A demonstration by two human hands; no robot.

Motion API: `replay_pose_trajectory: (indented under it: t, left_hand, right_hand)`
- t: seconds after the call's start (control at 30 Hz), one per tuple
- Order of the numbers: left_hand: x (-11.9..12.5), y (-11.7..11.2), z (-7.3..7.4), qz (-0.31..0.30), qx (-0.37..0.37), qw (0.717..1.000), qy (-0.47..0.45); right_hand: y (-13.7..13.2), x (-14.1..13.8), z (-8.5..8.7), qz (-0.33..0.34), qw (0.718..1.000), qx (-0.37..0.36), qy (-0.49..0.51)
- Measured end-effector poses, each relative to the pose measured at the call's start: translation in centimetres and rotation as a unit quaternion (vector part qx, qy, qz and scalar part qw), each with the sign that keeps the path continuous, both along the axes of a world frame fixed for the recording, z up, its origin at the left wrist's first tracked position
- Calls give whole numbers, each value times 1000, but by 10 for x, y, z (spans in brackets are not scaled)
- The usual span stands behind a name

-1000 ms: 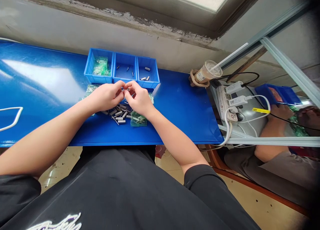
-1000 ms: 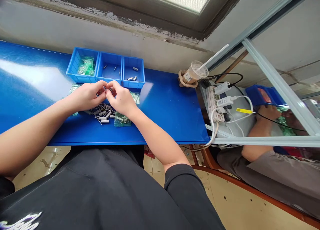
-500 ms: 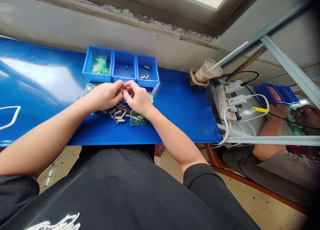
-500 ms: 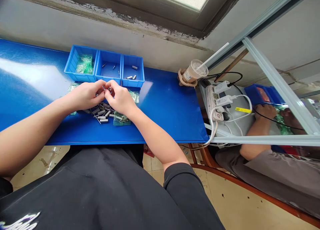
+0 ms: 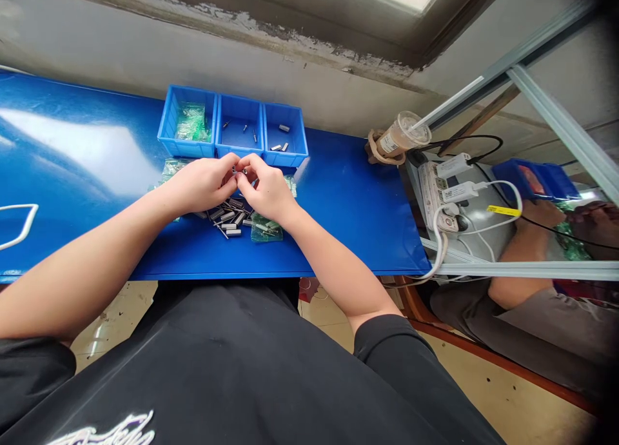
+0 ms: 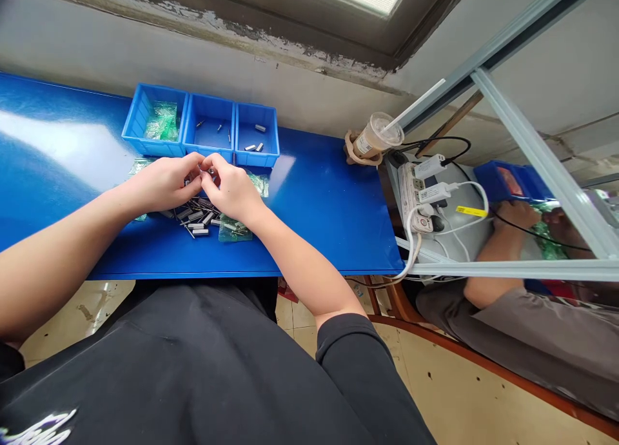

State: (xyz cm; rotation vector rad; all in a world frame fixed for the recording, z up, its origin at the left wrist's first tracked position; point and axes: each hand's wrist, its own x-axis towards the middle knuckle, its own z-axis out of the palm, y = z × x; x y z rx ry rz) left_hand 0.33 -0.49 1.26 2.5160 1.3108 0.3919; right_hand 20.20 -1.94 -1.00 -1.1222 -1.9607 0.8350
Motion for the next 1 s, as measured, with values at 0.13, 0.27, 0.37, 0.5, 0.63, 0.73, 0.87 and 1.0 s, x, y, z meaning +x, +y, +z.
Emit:
replay_pose_trajectory:
  t: [0.13, 0.27, 0.37, 0.5, 0.63, 0.73, 0.87, 1.0]
  left_hand:
    - [-1, 1, -3, -4, 0, 1000, -1]
    - [-1, 3, -5, -20, 7, 1000, 1]
    - [-1, 3, -5, -27, 14, 1000, 0]
    - [-2, 3, -4, -33, 16, 999, 3]
    - [-2, 3, -4, -32, 11, 999, 3]
    - [-2, 3, -5, -35, 13, 999, 1]
    - [-2, 3, -5, -38, 18, 999, -3]
    - [-3, 4, -5, -42, 25, 999, -1]
  right_hand:
    - [-1, 2, 2, 15, 999, 8, -27]
    - [-2, 3, 4, 36, 997, 19, -68]
    - [-2, 4, 5, 40, 995, 25, -89]
    - [-2, 4, 5, 44, 994, 31, -93]
    - [-1, 4, 4, 49, 994, 38, -89]
    - [-1, 4, 4, 51, 994, 38, -91]
    - [-2, 4, 6, 52, 992, 31, -112]
    - [-3, 4, 7, 52, 989, 24, -136]
